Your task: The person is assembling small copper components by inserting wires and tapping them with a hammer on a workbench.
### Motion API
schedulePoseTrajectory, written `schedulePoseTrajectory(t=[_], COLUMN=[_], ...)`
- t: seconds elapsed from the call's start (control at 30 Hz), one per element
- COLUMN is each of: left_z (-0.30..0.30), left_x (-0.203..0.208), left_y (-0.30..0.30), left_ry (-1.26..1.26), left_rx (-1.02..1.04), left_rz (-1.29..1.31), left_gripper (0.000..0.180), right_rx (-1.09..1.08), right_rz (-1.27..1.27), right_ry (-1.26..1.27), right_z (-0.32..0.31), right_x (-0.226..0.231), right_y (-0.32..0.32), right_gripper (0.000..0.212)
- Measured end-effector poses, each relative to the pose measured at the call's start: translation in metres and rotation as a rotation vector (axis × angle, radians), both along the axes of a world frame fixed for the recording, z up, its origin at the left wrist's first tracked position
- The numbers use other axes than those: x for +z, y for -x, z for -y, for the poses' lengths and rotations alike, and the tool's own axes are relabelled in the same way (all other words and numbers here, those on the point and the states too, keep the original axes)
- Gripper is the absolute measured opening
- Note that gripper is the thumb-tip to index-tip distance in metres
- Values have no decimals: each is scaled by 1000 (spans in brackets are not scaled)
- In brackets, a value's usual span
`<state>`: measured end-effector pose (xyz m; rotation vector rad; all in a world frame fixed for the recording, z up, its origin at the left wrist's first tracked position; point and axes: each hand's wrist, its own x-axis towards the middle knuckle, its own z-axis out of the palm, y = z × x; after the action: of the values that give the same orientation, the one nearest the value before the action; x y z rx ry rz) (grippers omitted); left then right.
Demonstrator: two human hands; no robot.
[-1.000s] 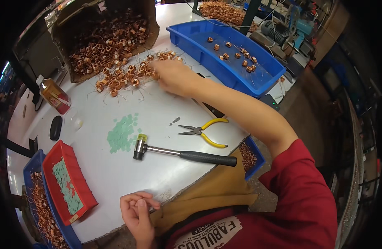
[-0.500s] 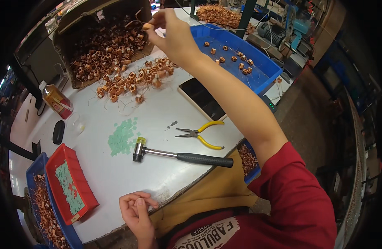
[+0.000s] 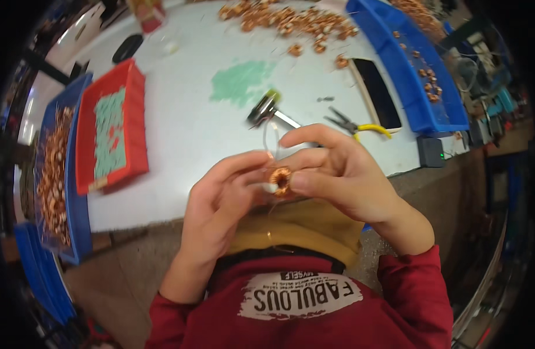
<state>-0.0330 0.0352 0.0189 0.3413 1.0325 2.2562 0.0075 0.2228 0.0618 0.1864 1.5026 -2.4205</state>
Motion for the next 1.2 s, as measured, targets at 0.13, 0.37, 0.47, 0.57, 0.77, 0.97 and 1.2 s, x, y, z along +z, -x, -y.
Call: schedulePoseTrajectory(t=[0.13,0.37,0.47,0.57,0.77,0.97,1.2], left_z=[-1,6,12,9,13,12,17], left_x=[-5,-16,-18,-21,-9,-14,-28], left_y=[-3,-10,-13,-18,-13,-18,-19], left_ry=[27,54,-8,-62,-61,-46,-197], left_rx=[-76,-137,-276,-303,-441,-383,-223], left_rz=[-1,47,150,194,364,405,417], left_gripper=[39,38,39,38,37,34,29], right_rx=[-28,-3,-39,62,138,95,100], right_rz=[-2,-437,-759,-823,-808,-923,-1097], right_ry=[4,-623,-932,-962,-964,-1016,-1130], right_z=[8,-5,-10,-7,-3,-3,-5], right_x=[-12,-13,-10,-10,-4,-13,-2], right_y=[-7,-2,10,20,23,24,28], right_gripper=[41,34,31,19,12,13,9])
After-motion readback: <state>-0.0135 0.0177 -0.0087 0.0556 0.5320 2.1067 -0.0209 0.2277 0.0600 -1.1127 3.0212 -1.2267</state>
